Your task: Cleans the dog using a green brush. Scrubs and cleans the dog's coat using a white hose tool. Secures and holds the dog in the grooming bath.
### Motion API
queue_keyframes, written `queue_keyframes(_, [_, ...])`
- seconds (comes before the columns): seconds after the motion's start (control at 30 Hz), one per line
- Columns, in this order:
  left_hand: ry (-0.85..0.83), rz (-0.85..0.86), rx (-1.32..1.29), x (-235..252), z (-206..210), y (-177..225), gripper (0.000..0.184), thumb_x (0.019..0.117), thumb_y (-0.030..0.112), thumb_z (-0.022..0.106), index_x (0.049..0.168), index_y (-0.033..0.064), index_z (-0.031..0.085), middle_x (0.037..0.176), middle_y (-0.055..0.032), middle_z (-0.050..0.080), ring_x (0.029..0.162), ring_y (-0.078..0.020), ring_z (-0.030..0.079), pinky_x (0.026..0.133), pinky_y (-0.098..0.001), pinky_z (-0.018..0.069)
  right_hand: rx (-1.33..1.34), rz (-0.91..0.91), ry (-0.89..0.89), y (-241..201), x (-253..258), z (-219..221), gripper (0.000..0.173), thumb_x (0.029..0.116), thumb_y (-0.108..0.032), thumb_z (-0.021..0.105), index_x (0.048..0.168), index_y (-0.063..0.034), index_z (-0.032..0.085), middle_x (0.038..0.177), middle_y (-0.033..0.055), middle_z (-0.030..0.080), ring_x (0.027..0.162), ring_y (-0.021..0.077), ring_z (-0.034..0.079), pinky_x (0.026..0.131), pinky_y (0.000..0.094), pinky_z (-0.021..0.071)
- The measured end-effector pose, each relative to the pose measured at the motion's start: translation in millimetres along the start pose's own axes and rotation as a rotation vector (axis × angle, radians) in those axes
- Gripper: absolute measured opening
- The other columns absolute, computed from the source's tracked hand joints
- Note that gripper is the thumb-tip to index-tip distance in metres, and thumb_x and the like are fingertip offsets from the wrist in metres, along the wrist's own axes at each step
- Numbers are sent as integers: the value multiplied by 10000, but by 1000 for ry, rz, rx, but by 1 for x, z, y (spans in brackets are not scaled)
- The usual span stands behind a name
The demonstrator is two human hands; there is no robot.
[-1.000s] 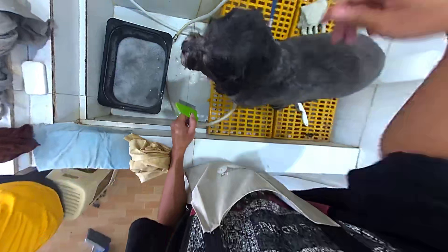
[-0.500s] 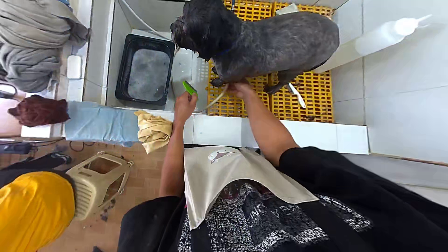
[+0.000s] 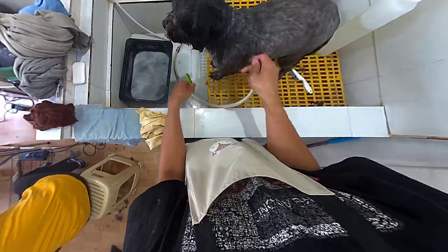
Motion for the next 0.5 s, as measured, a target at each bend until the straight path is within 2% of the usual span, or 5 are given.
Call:
queue_keyframes(0.03, [-63,0,48,5,-4,1,459,1074,358,467,1029,-52,668,949,-232,665,879,-355,663,833,-589,516,-76,-75,-35,-21,-2,-13,373,1114,-236,352,1279,-38,623,1058,124,757,902,284,731,848,539,552])
queue_keyframes(0.1, [-172,-13,132,12,-11,2,465,1078,375,468,1038,-40,675,921,-209,658,818,-309,644,802,-546,518,-137,-235,-153,-60,-6,-25,376,1110,-240,378,1263,-85,685,1025,104,762,863,273,728,817,541,558])
queue_keyframes(0.23, [-301,-40,178,20,-17,2,425,1071,362,487,1001,-11,678,802,-108,607,681,-186,552,693,-419,497,-207,-513,-480,-119,-14,14,337,1097,-236,444,1171,-99,743,982,77,764,951,253,721,943,559,523])
queue_keyframes(0.43, [-293,-47,169,25,-19,0,423,1078,358,484,1113,-29,652,857,-126,624,715,-185,579,737,-407,521,-379,-502,-677,-140,1,97,215,1035,-127,523,1123,-44,701,1105,166,698,1153,368,617,989,552,472])
queue_keyframes(0.5, [-285,-50,169,22,-18,0,433,1082,355,475,1142,-41,638,896,-146,629,751,-204,593,771,-424,526,-461,-511,-714,-139,7,114,185,1014,-111,546,1077,-30,700,1085,182,689,1137,380,618,959,555,478])
Point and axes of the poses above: each hand's wrist, its own x-axis towards the middle knuckle, its own z-axis out of the palm, y = z × x, the point moved 9 cm from there along x, towards the middle knuckle
